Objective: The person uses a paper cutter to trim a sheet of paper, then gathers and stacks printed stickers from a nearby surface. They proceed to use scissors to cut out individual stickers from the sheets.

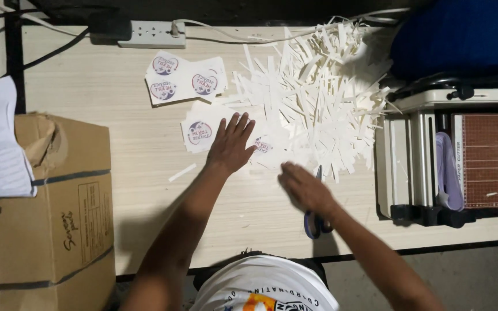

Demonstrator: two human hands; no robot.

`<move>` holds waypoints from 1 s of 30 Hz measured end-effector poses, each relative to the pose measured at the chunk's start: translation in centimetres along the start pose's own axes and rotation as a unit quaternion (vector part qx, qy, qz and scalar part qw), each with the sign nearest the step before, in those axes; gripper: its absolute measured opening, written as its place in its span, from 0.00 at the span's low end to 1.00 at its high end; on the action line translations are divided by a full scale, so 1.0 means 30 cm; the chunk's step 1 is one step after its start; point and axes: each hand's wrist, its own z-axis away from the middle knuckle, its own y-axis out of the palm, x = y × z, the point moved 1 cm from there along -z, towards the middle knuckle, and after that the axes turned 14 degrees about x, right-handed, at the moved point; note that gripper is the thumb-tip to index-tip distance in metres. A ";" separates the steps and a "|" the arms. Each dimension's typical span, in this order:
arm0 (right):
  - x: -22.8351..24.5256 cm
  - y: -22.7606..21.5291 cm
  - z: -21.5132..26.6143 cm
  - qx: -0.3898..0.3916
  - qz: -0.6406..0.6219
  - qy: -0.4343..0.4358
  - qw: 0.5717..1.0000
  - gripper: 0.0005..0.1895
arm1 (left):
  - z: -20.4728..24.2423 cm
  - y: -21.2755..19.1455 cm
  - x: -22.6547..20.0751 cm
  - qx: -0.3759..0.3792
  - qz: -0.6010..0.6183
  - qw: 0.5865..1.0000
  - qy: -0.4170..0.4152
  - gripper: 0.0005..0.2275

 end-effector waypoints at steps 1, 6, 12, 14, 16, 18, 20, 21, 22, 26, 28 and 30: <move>-0.015 -0.041 -0.011 0.001 -0.003 0.002 1.000 0.17 | 0.007 0.003 0.002 0.004 0.000 1.000 0.001 0.33; -0.146 -0.127 -0.065 0.054 0.019 0.096 0.994 0.13 | 0.054 0.026 0.012 -0.014 -0.023 1.000 -0.011 0.33; -0.099 -0.173 -0.278 0.045 -0.080 0.189 0.978 0.31 | 0.094 0.021 -0.002 -0.045 -0.045 0.998 -0.016 0.33; -0.090 -0.157 -0.357 0.039 -0.053 0.145 0.987 0.31 | 0.068 0.061 0.008 -0.050 -0.031 0.998 -0.020 0.34; -0.102 -0.154 -0.405 0.034 -0.023 0.098 0.994 0.32 | 0.059 0.082 0.013 -0.056 -0.016 0.998 -0.025 0.34; -0.120 -0.151 -0.426 0.042 0.007 0.038 0.998 0.29 | 0.076 0.089 0.023 -0.035 -0.020 0.998 -0.038 0.34; -0.192 -0.169 -0.411 0.075 0.018 0.052 0.996 0.28 | 0.082 0.110 0.037 -0.035 -0.025 0.998 -0.041 0.34; -0.227 -0.175 -0.400 0.110 0.029 0.064 0.991 0.28 | 0.088 0.123 0.042 -0.035 -0.029 0.998 -0.045 0.34; -0.263 -0.182 -0.382 0.111 0.028 0.065 0.991 0.28 | 0.093 0.128 0.043 -0.034 -0.029 0.998 -0.044 0.34; -0.356 -0.230 -0.321 0.117 0.101 0.112 0.982 0.27 | 0.102 0.137 0.045 -0.037 -0.045 0.997 -0.044 0.34; -0.344 -0.242 -0.286 0.114 0.007 0.147 0.983 0.23 | 0.104 0.134 0.041 -0.033 -0.049 0.997 -0.045 0.34; -0.301 -0.248 -0.252 -0.001 0.125 0.151 0.981 0.29 | 0.104 0.126 0.036 -0.031 -0.039 0.998 -0.047 0.35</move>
